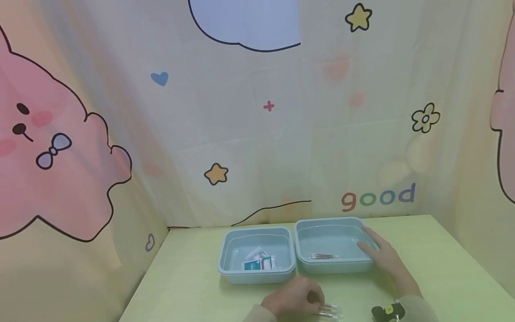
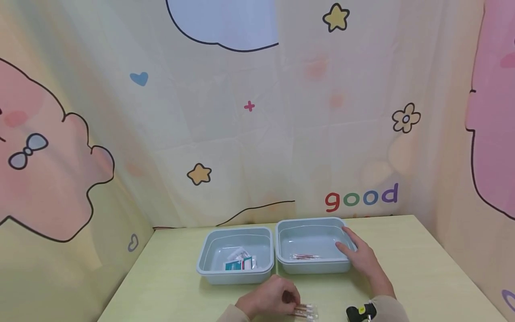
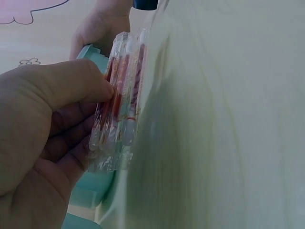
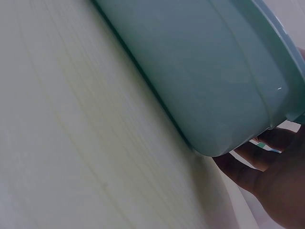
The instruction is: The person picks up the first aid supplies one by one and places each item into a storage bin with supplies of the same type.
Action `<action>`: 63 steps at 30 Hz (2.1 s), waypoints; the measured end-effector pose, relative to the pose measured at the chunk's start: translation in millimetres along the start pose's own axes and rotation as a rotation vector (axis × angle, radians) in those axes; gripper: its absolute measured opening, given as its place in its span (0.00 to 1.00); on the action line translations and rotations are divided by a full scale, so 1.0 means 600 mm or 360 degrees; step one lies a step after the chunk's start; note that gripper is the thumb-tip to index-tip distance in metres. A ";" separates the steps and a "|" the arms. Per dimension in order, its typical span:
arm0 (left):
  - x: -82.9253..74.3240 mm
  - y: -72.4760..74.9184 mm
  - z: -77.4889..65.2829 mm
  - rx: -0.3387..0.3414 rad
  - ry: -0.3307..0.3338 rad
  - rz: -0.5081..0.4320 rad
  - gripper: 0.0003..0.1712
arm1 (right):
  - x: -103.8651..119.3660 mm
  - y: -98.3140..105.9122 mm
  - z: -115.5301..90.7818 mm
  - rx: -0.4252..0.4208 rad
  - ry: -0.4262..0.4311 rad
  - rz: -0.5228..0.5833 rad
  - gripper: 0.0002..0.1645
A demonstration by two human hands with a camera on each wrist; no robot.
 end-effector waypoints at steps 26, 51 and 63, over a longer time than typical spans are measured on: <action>-0.033 0.062 0.012 -0.0272 -0.0200 -0.0033 0.07 | 0.001 -0.002 0.002 0.0005 0.0012 -0.0010 0.45; -0.019 0.130 0.031 -0.0410 -0.0062 -0.0226 0.07 | 0.002 -0.001 -0.001 0.0016 -0.0015 0.0003 0.47; -0.006 0.145 0.037 -0.0470 0.0051 -0.0259 0.07 | 0.001 0.000 0.002 0.0036 -0.0052 0.0020 0.48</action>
Point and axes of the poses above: each hand's wrist, its own z-axis towards the middle knuckle, its own y-axis out of the back of the hand, x = y × z, the point moved 8 cm from there along z, towards the middle knuckle
